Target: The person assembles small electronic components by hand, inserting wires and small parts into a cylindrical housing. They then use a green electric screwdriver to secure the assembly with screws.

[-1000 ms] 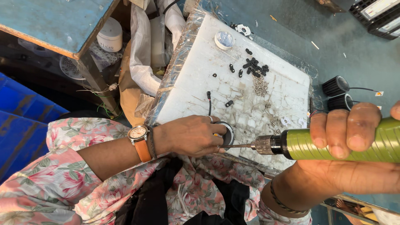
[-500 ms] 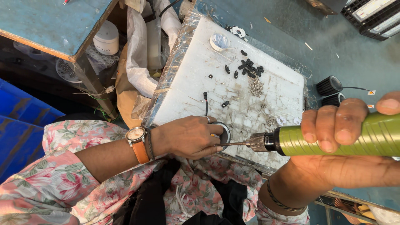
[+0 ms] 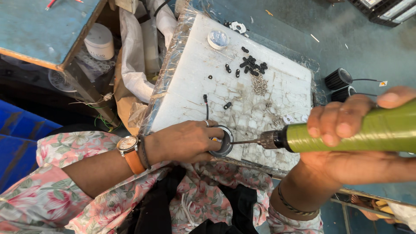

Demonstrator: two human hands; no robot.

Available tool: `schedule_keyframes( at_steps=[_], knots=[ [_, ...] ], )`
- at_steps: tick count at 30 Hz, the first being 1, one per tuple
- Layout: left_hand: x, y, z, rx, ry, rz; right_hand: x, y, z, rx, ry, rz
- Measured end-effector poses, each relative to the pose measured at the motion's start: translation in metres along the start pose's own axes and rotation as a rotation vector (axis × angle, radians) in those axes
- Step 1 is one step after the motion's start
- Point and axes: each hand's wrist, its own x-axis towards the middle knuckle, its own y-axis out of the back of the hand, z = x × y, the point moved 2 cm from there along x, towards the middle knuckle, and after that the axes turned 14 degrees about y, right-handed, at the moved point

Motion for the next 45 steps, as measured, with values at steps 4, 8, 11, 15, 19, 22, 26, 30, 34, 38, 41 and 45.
schedule_keyframes(
  at_steps=[4,8,11,15,19,22,26,30,34,38,41,45],
  knots=[
    [0.003,-0.001,-0.002,0.004,0.002,-0.025,-0.010,-0.010,0.010,-0.082,0.025,0.074],
    [0.004,0.000,-0.001,-0.007,-0.021,-0.007,-0.019,-0.023,0.011,-0.106,-0.008,0.121],
    [0.005,0.001,-0.001,-0.006,-0.009,-0.025,-0.022,-0.030,0.013,-0.119,-0.038,0.152],
    [0.006,0.001,0.000,0.005,0.023,-0.067,-0.022,-0.032,0.018,-0.098,-0.054,0.186],
    [0.007,0.001,0.000,0.002,0.016,-0.053,-0.026,-0.033,0.021,-0.093,-0.037,0.186],
    [0.007,0.000,0.000,-0.001,0.022,-0.050,-0.030,-0.035,0.024,-0.081,-0.009,0.204],
    [0.007,-0.001,-0.001,-0.013,0.017,-0.031,-0.034,-0.037,0.025,-0.056,0.002,0.161],
    [0.009,-0.002,-0.001,-0.015,0.018,-0.021,-0.037,-0.032,0.023,-0.017,0.000,0.032],
    [0.010,-0.005,-0.004,-0.035,0.036,-0.031,-0.045,-0.018,0.019,0.041,-0.087,-0.014],
    [0.011,-0.010,-0.007,-0.051,0.053,-0.033,-0.045,-0.008,0.014,0.064,-0.155,-0.033],
    [0.010,-0.009,-0.008,-0.042,0.030,0.003,-0.043,-0.010,0.016,0.047,-0.179,-0.012],
    [0.011,-0.004,-0.003,-0.028,0.024,-0.012,-0.036,-0.019,0.035,0.118,-0.076,-0.025]
  ],
)
